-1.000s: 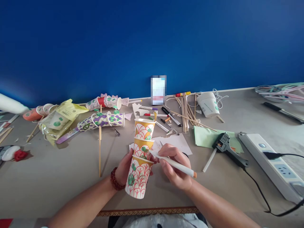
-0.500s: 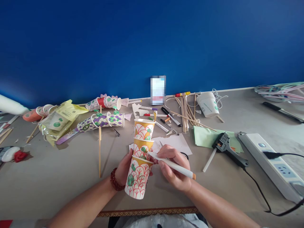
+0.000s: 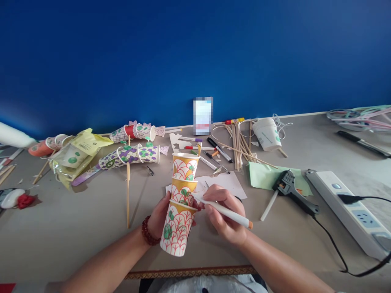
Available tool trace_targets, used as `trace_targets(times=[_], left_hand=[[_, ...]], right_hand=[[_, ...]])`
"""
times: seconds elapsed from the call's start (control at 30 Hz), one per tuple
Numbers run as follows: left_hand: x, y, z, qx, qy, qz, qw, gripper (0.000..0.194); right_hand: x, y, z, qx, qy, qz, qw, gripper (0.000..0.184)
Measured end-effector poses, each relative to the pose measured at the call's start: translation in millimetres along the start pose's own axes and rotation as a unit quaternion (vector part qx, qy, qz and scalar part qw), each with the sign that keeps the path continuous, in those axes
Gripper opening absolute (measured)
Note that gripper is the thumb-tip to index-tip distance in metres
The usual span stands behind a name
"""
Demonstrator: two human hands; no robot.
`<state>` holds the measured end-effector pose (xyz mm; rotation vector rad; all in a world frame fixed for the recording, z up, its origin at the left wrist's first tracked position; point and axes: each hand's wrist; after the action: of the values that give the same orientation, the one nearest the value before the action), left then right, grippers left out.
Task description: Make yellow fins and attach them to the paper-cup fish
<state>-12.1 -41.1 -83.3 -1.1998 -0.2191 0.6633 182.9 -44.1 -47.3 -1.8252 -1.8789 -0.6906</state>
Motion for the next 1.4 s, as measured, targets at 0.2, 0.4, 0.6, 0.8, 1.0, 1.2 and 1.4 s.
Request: trace_targets(times=[0.2,0.4,0.6,0.8,1.0,1.2,1.4], left_hand=[[-0.2,-1.5,1.4,0.008,0.005,0.012,1.0,0.058],[1.0,3.4,-1.6,0.005,-0.003,0.01,1.0,0.059],[-0.1,5.2,-1.0,-0.005,0.007,0.004,1.0,0.061],[-0.9,3.4,-0.1,0.002,0.011,0.004,1.0,0.063],[-1.2,1.6,0.1,0.002,0.017,0.014,1.0,0.061],[-1.8,3.4,-0.1,0.001,0.017,0.011,1.0,0.06],[-0.6,5.6,-0.9,0.0,0.005,0.003,1.0,0.063]], right_hand=[[-0.2,-1.0,0.7,0.0,0.004,0.008,1.0,0.008],[-0.2,-1.9,0.3,-0.001,0.007,0.004,1.0,0.01],[0.1,0.1,0.2,-0.007,-0.002,0.002,1.0,0.008],[-1.6,1.4,2.6,0.002,-0.007,0.009,1.0,0.008],[-2.2,0.2,2.8,0.003,-0.008,0.012,1.0,0.006],[-2.4,0.1,2.5,0.0,0.001,0.001,1.0,0.008],[-1.3,0.1,2.8,0.002,-0.002,0.01,1.0,0.007]])
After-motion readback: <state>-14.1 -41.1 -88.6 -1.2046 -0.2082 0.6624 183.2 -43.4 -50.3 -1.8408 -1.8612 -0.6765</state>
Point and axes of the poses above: each hand's wrist, its own x-axis towards the middle knuckle, its own y-axis out of the back of the hand, z = x × y, and after that the axes turned 4 degrees about y, right-handed
